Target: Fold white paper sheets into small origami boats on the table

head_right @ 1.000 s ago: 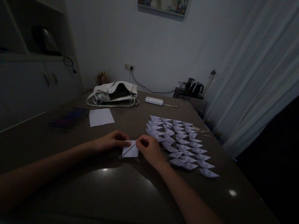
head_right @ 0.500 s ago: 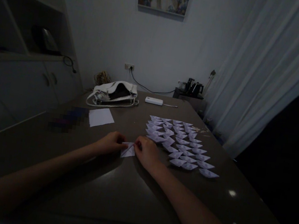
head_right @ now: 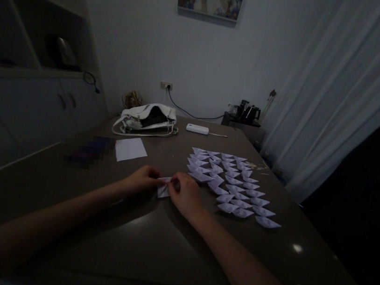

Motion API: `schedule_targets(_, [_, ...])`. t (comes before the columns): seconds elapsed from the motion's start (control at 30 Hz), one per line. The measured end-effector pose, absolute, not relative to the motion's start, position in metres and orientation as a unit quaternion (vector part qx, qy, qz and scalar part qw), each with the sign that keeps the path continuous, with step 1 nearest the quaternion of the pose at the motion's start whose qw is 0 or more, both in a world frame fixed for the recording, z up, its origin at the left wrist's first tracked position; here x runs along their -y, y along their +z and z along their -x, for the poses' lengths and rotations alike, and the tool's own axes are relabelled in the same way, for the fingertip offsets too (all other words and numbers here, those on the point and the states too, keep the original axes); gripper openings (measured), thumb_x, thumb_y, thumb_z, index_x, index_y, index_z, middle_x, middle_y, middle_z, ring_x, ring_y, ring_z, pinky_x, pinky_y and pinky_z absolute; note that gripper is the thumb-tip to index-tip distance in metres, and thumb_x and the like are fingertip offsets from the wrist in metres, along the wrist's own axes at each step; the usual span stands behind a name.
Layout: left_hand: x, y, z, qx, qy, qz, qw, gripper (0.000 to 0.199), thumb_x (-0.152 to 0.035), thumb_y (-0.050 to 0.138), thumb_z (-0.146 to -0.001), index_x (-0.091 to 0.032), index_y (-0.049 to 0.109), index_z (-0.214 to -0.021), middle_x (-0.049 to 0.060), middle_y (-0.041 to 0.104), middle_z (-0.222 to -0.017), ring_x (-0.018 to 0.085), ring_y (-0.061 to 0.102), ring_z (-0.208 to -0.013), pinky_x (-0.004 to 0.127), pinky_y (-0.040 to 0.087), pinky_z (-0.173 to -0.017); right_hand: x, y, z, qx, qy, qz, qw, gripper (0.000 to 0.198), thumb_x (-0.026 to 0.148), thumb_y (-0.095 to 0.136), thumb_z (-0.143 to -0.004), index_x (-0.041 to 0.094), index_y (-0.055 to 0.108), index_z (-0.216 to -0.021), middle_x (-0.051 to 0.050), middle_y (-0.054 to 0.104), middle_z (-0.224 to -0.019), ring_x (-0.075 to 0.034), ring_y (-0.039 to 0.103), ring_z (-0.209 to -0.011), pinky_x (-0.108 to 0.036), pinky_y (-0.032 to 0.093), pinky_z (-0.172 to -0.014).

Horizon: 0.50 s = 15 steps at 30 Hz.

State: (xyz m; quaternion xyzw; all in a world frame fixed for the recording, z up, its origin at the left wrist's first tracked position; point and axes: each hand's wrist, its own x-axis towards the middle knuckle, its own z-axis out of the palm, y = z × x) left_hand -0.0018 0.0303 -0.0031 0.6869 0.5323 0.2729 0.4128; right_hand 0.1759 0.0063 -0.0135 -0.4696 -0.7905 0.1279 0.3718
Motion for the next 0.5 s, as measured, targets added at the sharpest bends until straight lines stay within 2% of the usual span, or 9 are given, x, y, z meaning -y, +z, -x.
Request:
schedule_targets(0.1, [-0.027, 0.001, -0.001, -0.508, 0.303, -0.662, 0.46, 0.03, -0.04, 0.063, -0.068, -0.011, 0.063, -0.074, 0.001, 0.054, -0.057, 0.01, 0.046, -0.05, 0.021, 0.031, -0.048, -0.012, -0.014, -0.18, 0.727, 0.219, 0.48, 0.441, 0.02, 0.032, 0.063, -0.079, 0.016, 0.06, -0.091, -0.006, 0.065, -0.084, -0.015, 0.058, -0.068, -0.027, 0.044, -0.064])
schedule_targets(0.27, [-0.02, 0.003, -0.004, -0.482, 0.336, -0.645, 0.488, 0.035, -0.045, 0.065, -0.069, -0.01, 0.063, -0.078, 0.001, 0.054, -0.059, 0.008, 0.044, -0.049, 0.019, 0.029, -0.046, -0.019, -0.017, -0.184, 0.67, 0.46, 0.424, 0.4, 0.034, 0.046, 0.061, -0.078, 0.013, 0.064, -0.074, -0.002, 0.061, -0.064, -0.013, 0.054, -0.057, -0.022, 0.039, -0.051])
schedule_targets(0.4, [-0.023, 0.0, -0.001, -0.469, 0.323, -0.663, 0.486, 0.039, -0.047, 0.064, -0.072, -0.009, 0.066, -0.08, 0.0, 0.053, -0.056, 0.009, 0.044, -0.049, 0.02, 0.029, -0.046, -0.022, -0.02, -0.186, 0.647, 0.482, 0.43, 0.404, 0.037, 0.049, 0.065, -0.074, 0.012, 0.065, -0.072, -0.001, 0.059, -0.06, -0.011, 0.05, -0.051, -0.021, 0.035, -0.046])
schedule_targets(0.5, [-0.029, -0.001, 0.003, -0.463, 0.302, -0.688, 0.469, 0.038, -0.047, 0.061, -0.074, -0.01, 0.068, -0.08, 0.002, 0.058, -0.06, 0.011, 0.049, -0.052, 0.021, 0.033, -0.049, -0.025, -0.022, -0.189, 0.645, 0.483, 0.436, 0.4, 0.037, 0.049, 0.066, -0.072, 0.012, 0.065, -0.071, -0.001, 0.06, -0.059, -0.01, 0.049, -0.05, -0.021, 0.033, -0.046])
